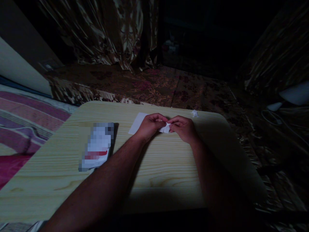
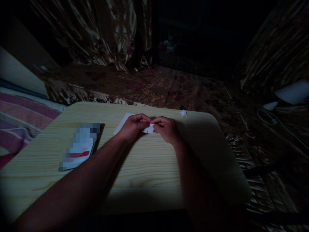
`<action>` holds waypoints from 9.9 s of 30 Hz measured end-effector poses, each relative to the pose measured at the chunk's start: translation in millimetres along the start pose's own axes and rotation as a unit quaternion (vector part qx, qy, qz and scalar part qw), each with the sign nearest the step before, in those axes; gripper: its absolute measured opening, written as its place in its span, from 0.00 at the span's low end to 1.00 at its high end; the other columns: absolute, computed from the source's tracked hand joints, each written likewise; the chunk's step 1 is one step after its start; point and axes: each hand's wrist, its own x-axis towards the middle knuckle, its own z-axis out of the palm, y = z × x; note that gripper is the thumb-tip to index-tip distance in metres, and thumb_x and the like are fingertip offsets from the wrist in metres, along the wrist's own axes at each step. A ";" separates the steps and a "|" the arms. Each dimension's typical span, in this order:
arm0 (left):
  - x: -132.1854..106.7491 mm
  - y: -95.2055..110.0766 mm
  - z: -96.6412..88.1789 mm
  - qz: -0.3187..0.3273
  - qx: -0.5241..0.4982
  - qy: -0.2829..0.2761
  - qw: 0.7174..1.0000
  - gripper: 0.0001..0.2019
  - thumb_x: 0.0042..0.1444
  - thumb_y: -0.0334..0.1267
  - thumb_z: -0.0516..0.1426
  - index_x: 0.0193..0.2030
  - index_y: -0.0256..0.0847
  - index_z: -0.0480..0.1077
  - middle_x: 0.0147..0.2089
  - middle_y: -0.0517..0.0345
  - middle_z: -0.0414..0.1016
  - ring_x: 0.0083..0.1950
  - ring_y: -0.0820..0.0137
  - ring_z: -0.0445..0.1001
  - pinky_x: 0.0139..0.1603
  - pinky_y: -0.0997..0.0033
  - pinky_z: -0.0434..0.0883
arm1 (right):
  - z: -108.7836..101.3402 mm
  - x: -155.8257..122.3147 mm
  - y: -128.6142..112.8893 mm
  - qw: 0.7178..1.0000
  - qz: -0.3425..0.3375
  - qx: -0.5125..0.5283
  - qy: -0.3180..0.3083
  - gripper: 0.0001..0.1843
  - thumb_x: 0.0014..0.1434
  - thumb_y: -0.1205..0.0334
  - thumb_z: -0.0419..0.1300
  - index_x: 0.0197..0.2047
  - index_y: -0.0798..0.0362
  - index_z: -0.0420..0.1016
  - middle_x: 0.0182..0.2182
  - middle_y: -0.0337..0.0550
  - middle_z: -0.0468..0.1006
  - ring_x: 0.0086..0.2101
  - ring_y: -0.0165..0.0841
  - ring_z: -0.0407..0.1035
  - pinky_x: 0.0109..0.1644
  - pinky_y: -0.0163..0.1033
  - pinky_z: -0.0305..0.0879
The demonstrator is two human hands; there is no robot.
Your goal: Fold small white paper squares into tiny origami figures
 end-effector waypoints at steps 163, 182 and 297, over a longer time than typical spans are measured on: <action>-1.8 2.6 -12.5 -0.069 0.219 -0.167 0.959 0.06 0.44 0.37 0.61 0.27 0.35 0.73 0.22 0.62 0.70 0.23 0.78 0.64 0.28 0.76 0.62 | -6.2 -6.3 -8.1 0.992 0.014 -0.100 -0.078 0.04 0.51 0.64 0.59 0.32 0.56 0.71 0.23 0.37 0.72 0.24 0.26 0.67 0.26 0.30 0.62; -5.4 9.0 -5.3 -0.071 0.218 -0.156 0.961 0.11 0.46 0.42 0.61 0.26 0.34 0.72 0.19 0.64 0.62 0.21 0.80 0.56 0.21 0.77 0.53 | -7.1 -5.1 -7.8 0.993 0.020 -0.095 -0.069 0.04 0.50 0.65 0.58 0.31 0.55 0.70 0.23 0.36 0.71 0.23 0.26 0.66 0.25 0.30 0.60; -5.1 -3.6 9.1 0.040 0.138 0.020 0.989 0.11 0.45 0.42 0.63 0.29 0.37 0.68 0.23 0.63 0.68 0.22 0.78 0.61 0.23 0.77 0.57 | 1.8 -1.0 -14.4 0.993 0.076 -0.047 0.073 0.06 0.44 0.62 0.61 0.22 0.54 0.67 0.15 0.32 0.65 0.18 0.24 0.56 0.21 0.32 0.48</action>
